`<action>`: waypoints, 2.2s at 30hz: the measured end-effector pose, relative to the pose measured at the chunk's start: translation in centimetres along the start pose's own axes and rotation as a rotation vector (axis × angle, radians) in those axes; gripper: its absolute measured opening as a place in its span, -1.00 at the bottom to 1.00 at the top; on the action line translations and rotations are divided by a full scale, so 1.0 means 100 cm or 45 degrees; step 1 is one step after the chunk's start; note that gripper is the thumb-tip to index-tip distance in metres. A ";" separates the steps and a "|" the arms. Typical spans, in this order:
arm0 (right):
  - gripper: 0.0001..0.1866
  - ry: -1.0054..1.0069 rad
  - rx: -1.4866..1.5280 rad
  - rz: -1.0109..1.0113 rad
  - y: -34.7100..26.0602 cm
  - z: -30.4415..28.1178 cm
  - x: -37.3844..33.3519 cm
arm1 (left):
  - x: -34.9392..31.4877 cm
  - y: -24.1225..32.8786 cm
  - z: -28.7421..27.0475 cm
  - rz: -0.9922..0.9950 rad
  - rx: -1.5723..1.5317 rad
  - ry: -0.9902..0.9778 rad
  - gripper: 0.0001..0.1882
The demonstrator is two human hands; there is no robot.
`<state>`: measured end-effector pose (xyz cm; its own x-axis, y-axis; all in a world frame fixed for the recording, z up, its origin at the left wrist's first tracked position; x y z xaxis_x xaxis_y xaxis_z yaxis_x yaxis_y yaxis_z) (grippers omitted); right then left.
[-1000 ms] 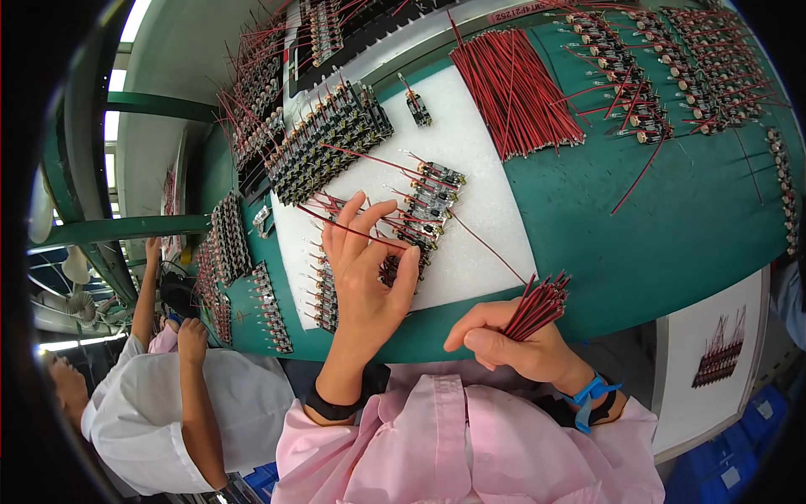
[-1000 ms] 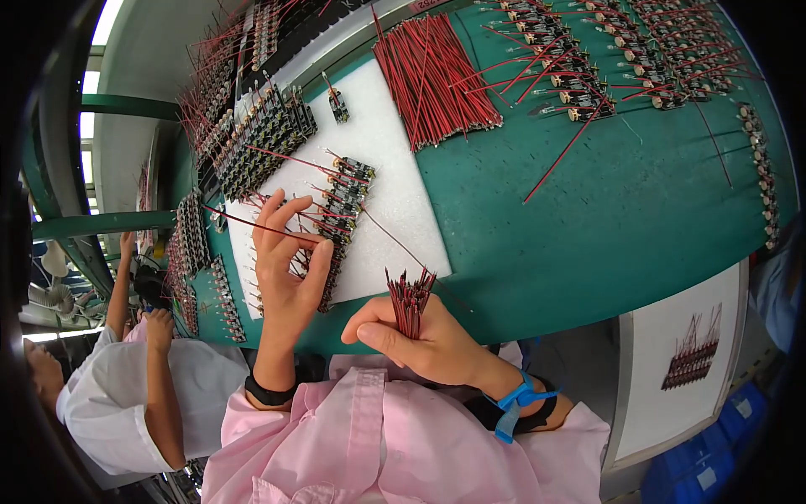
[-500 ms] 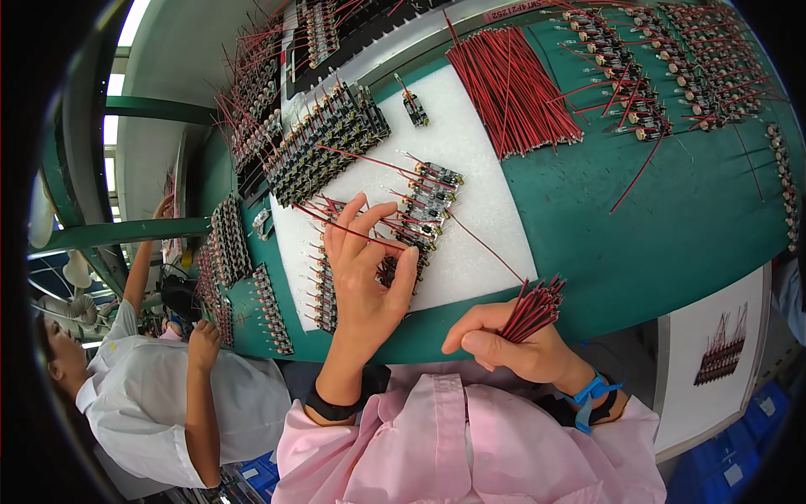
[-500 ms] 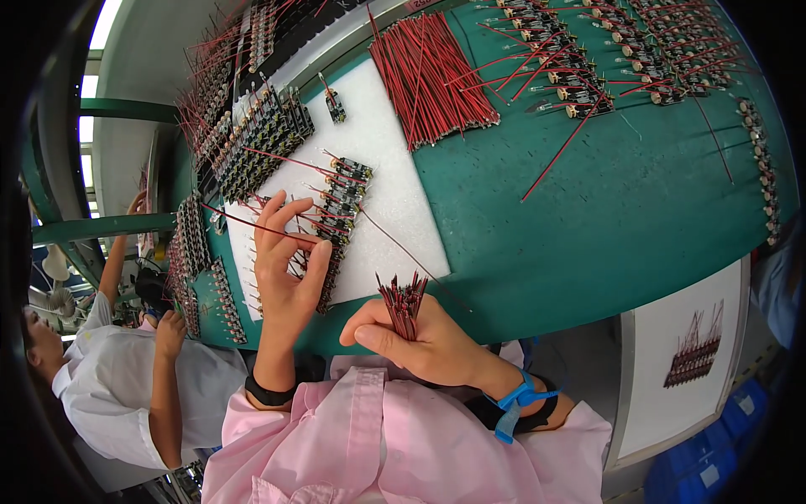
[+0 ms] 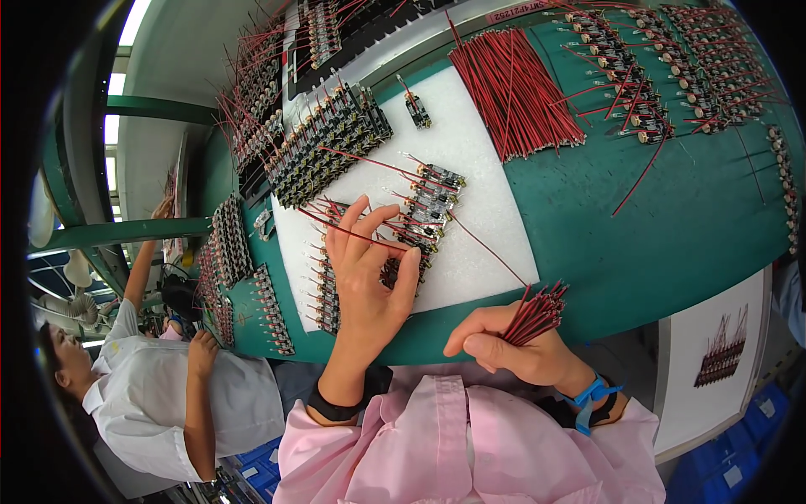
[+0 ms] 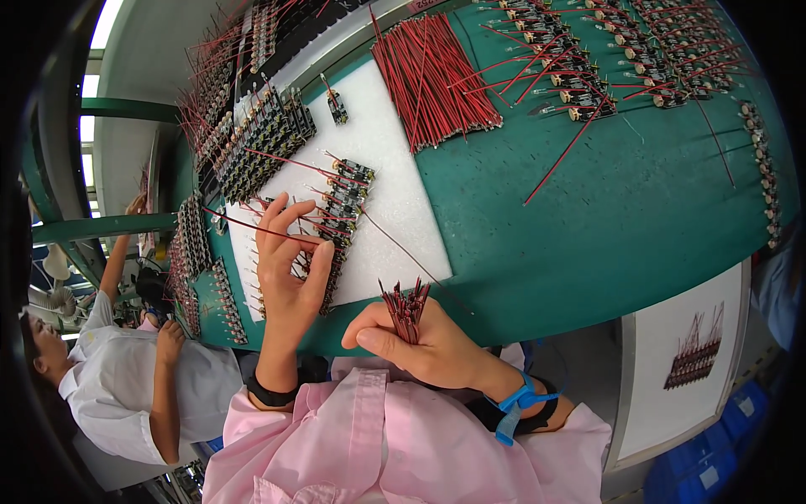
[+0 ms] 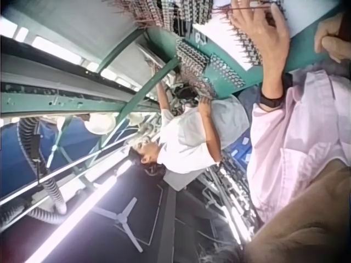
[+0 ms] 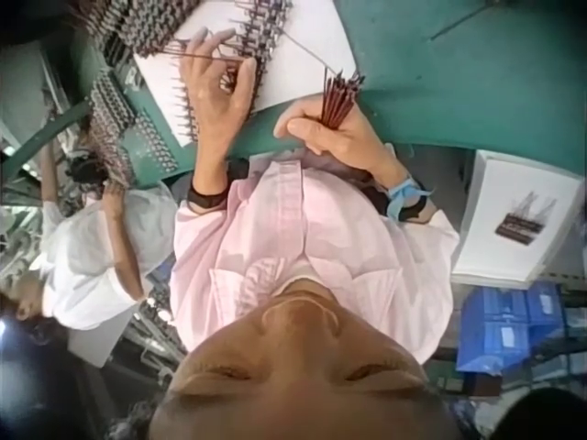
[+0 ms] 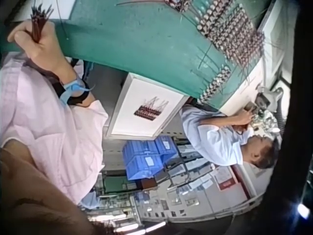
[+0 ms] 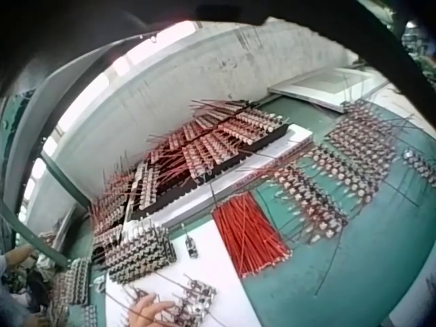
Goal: The person picks up a circuit board and a bundle of wires, then inserts the wires one at a time into the board. After filling the board, the person places it onto the table and picks up another circuit board to repeat the process.
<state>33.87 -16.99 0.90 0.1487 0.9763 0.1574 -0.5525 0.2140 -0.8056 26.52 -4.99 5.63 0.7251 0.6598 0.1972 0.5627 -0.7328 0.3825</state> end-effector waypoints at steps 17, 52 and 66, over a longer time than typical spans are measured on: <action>-0.79 -0.017 0.015 -0.031 -0.001 0.000 0.000 | -0.002 0.002 0.003 0.087 0.077 0.127 -0.91; -0.79 -0.072 -0.008 -0.010 0.001 -0.001 -0.002 | 0.000 0.006 0.005 0.119 0.133 0.136 -0.89; -0.78 -0.076 -0.023 -0.059 0.002 -0.001 -0.001 | -0.001 0.008 0.006 0.111 0.114 0.122 -0.91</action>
<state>33.86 -17.05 0.66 0.1245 0.9656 0.2284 -0.5308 0.2593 -0.8069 27.15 -5.74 5.42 0.7342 0.6025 0.3130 0.5354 -0.7972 0.2789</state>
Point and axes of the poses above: each hand's wrist, its own x-axis towards the middle knuckle, its own z-axis out of the palm, y = z × x, the point moved 4 cm from there along x, towards the middle knuckle, and after that the axes turned 10 degrees about -z, right-handed, at the moved point
